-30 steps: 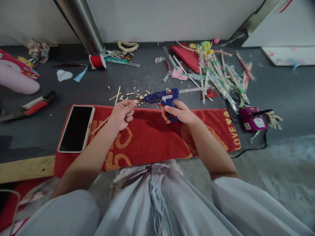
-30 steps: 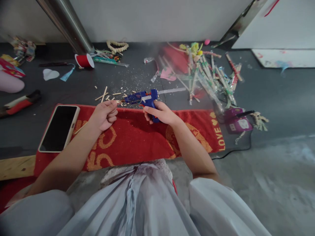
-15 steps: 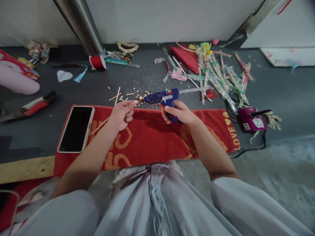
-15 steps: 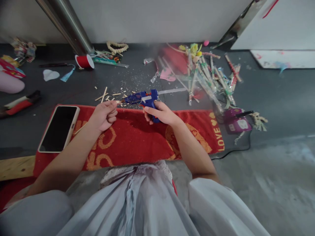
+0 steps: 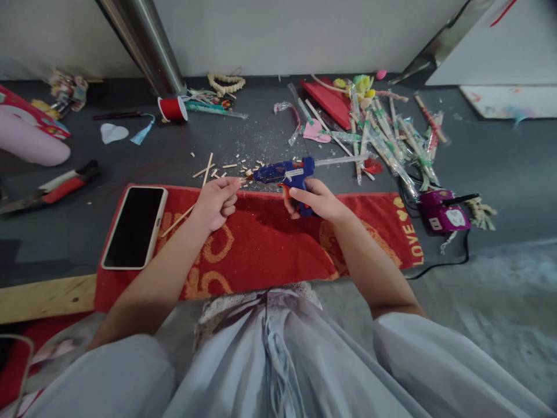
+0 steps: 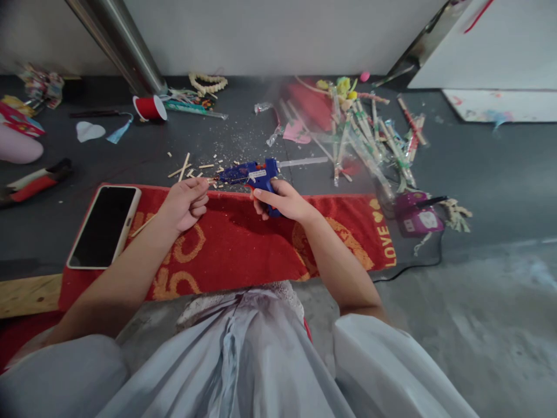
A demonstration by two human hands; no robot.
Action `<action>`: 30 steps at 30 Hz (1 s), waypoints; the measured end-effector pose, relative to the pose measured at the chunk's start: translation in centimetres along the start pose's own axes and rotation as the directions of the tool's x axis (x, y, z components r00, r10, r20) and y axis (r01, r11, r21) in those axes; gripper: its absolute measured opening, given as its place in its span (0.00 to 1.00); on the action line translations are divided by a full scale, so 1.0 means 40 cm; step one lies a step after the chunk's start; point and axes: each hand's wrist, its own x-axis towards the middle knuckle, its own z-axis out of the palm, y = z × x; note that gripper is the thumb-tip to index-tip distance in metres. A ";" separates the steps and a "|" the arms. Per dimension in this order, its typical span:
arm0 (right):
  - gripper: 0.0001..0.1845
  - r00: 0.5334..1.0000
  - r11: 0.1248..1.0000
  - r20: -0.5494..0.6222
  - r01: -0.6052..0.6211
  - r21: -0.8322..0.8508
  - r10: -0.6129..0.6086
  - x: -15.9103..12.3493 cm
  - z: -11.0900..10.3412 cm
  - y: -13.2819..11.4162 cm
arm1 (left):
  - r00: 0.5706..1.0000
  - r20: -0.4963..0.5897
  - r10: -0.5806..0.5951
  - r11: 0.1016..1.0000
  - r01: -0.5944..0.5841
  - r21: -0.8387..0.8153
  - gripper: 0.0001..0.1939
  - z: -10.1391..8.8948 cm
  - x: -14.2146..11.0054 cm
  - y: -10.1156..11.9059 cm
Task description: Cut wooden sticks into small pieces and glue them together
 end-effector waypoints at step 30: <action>0.20 0.915 0.406 -0.284 -0.153 -0.901 -0.286 -0.078 -0.131 -0.040 | 1.000 0.013 0.017 1.000 -0.017 -0.010 0.10 -0.005 0.003 0.002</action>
